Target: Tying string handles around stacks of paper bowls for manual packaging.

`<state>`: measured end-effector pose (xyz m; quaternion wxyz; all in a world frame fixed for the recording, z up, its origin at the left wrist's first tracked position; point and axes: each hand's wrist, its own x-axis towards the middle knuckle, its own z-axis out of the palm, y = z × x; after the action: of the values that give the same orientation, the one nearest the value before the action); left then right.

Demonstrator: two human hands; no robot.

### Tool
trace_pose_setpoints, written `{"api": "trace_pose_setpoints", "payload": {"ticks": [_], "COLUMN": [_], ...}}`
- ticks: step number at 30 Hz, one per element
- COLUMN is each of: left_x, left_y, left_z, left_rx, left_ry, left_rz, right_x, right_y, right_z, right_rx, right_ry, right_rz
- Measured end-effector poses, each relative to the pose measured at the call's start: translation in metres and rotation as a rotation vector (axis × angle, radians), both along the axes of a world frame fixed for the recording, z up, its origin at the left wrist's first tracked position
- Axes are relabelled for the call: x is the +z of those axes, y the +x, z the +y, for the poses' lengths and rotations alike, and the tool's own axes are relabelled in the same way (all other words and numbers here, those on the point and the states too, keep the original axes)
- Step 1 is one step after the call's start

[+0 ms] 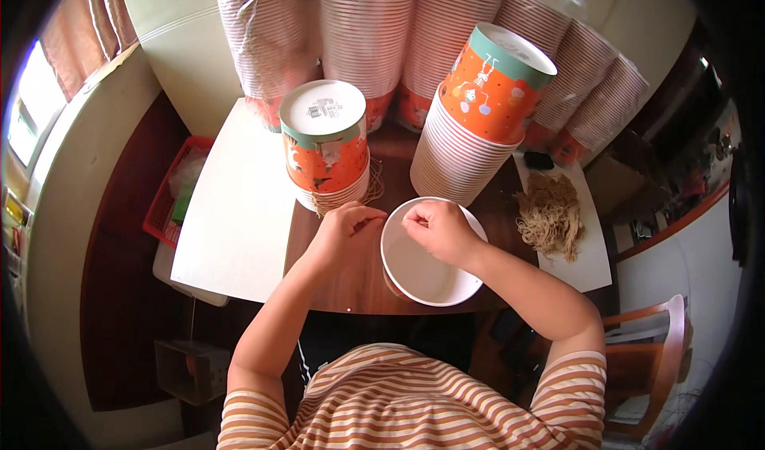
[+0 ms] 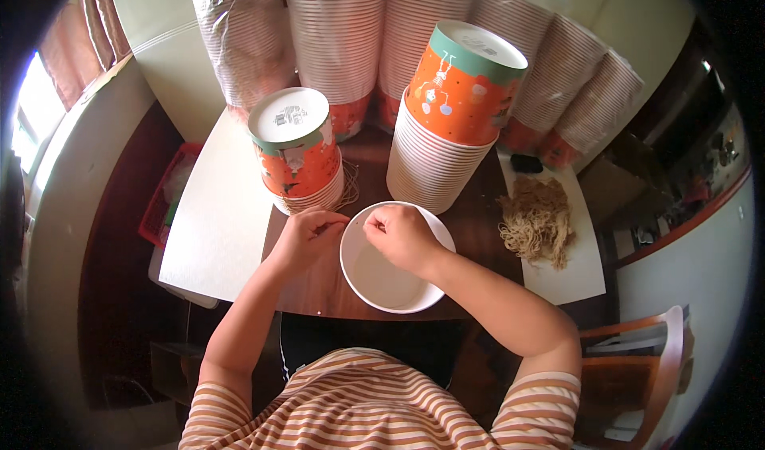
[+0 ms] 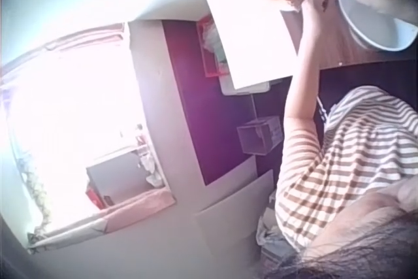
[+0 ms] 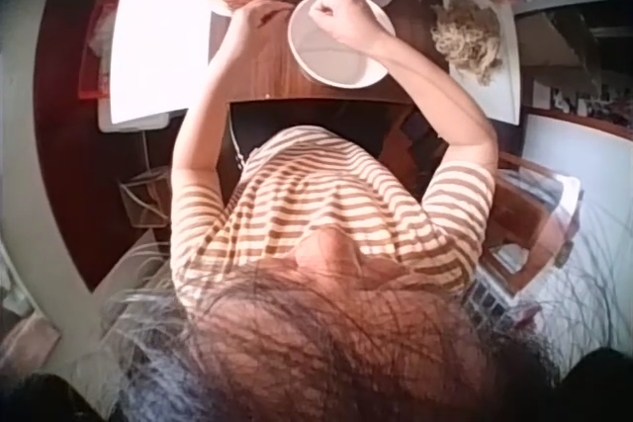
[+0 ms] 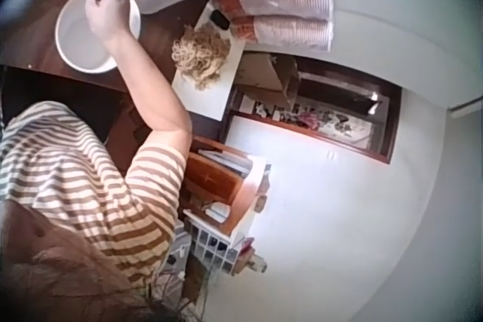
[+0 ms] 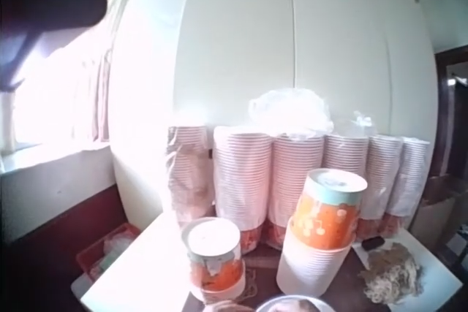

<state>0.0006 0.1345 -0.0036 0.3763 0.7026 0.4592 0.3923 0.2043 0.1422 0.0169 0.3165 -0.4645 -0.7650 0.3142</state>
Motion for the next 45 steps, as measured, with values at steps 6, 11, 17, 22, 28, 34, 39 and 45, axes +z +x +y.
{"api": "trace_pose_setpoints", "payload": {"ticks": [6,11,17,22,28,34,39,45], "left_x": [0.002,-0.002,0.000,0.005,0.003,0.007,-0.001,-0.034], "left_y": [0.003,0.003,0.003,0.002,-0.001,0.001,0.006,-0.006], "left_z": [0.008,0.012,0.014,0.015,0.020,0.009,-0.009,-0.030], "left_rx": [-0.042,-0.055,-0.081,-0.105,-0.209,-0.221,-0.071,-0.176], "left_ry": [0.042,0.050,0.059,0.005,-0.027,0.147,0.109,-0.617], "left_rz": [0.003,0.007,0.024,0.038,0.037,0.184,0.096,-0.745], "right_x": [-0.005,-0.005,-0.005,-0.008,-0.001,0.005,0.010,0.053], "right_y": [-0.003,-0.007,-0.009,-0.011,-0.015,-0.012,-0.004,0.018], "right_z": [0.007,0.007,0.008,0.008,0.004,-0.002,-0.006,-0.049], "right_rx": [0.007,-0.014,-0.050,-0.065,-0.073,-0.033,0.085,0.104], "right_ry": [0.100,0.059,0.097,0.024,-0.042,-0.093,-0.385,-0.513], "right_rz": [-0.022,-0.060,-0.064,-0.034,-0.042,-0.042,-0.082,0.012]}}
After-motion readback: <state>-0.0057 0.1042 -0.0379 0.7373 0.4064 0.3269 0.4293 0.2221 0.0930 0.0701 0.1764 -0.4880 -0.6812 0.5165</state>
